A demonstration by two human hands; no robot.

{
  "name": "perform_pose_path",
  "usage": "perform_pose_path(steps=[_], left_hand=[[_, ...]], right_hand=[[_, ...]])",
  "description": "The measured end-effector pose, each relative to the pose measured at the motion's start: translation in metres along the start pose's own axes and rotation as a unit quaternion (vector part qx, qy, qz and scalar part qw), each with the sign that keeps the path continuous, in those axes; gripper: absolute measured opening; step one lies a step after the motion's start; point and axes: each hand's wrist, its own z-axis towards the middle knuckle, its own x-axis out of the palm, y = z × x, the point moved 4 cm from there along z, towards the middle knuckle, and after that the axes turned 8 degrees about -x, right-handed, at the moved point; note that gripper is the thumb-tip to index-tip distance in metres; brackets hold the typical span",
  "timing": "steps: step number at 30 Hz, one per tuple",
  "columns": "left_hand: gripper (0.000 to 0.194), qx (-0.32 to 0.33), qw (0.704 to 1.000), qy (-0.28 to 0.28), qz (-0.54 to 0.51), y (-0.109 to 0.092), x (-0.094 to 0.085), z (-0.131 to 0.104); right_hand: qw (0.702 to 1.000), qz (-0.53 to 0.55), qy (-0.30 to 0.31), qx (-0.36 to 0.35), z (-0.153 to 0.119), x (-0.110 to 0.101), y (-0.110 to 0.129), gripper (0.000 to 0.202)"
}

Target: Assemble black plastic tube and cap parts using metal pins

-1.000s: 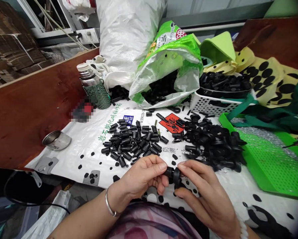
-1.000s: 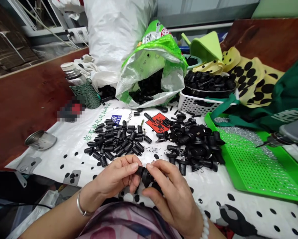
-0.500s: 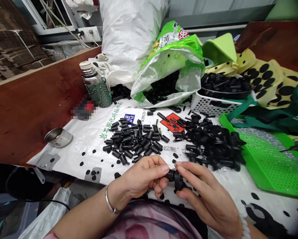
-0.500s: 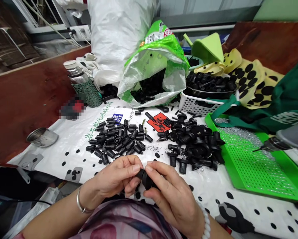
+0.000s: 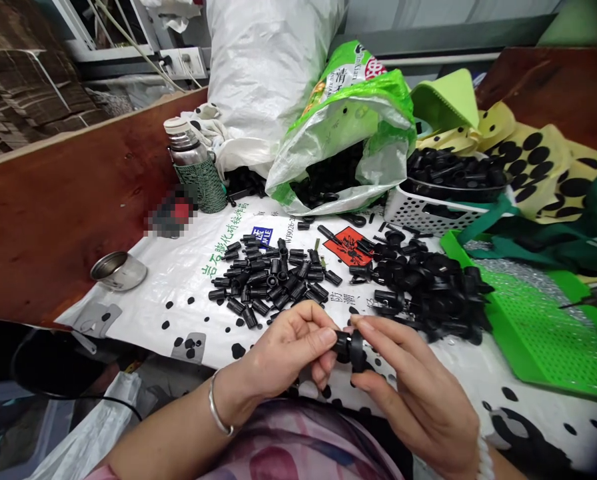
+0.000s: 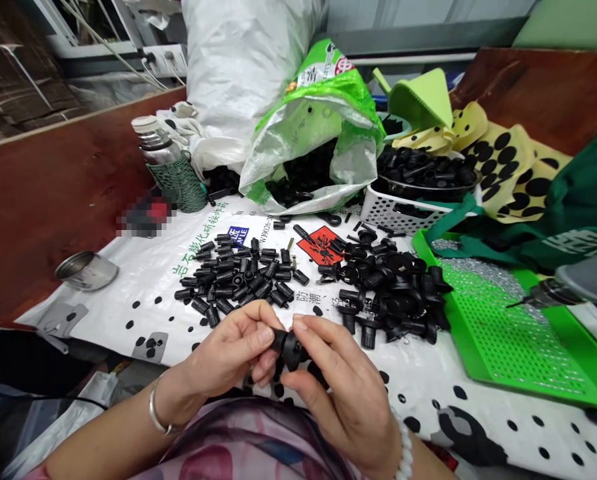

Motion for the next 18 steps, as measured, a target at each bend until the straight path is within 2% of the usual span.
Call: perform_pose_path(steps=[5,7,9,14,18], left_hand=[[0.029,0.093,0.99,-0.033,0.096,-0.004,-0.001,-0.005],[0.024,0.134,0.98,-0.043,0.142,-0.005,-0.004,-0.006],[0.023,0.147,0.974,-0.052,0.161,-0.004,-0.007,-0.005],[0.034,0.054,0.99,-0.063,0.11,0.002,-0.013,0.001],[0.034,-0.009,1.0,-0.011,0.006,0.004,-0.009,0.003]], right_hand=[[0.993,0.019,-0.081,0.086,-0.006,0.005,-0.003,0.038],[0.989,0.021,-0.078,0.126,-0.009,0.008,-0.006,0.03],[0.987,0.023,-0.06,0.147,-0.01,0.01,-0.008,0.029],[0.994,0.028,-0.032,0.103,-0.008,0.011,-0.006,0.043],[0.999,0.023,-0.019,0.032,-0.007,0.009,-0.007,0.05]])
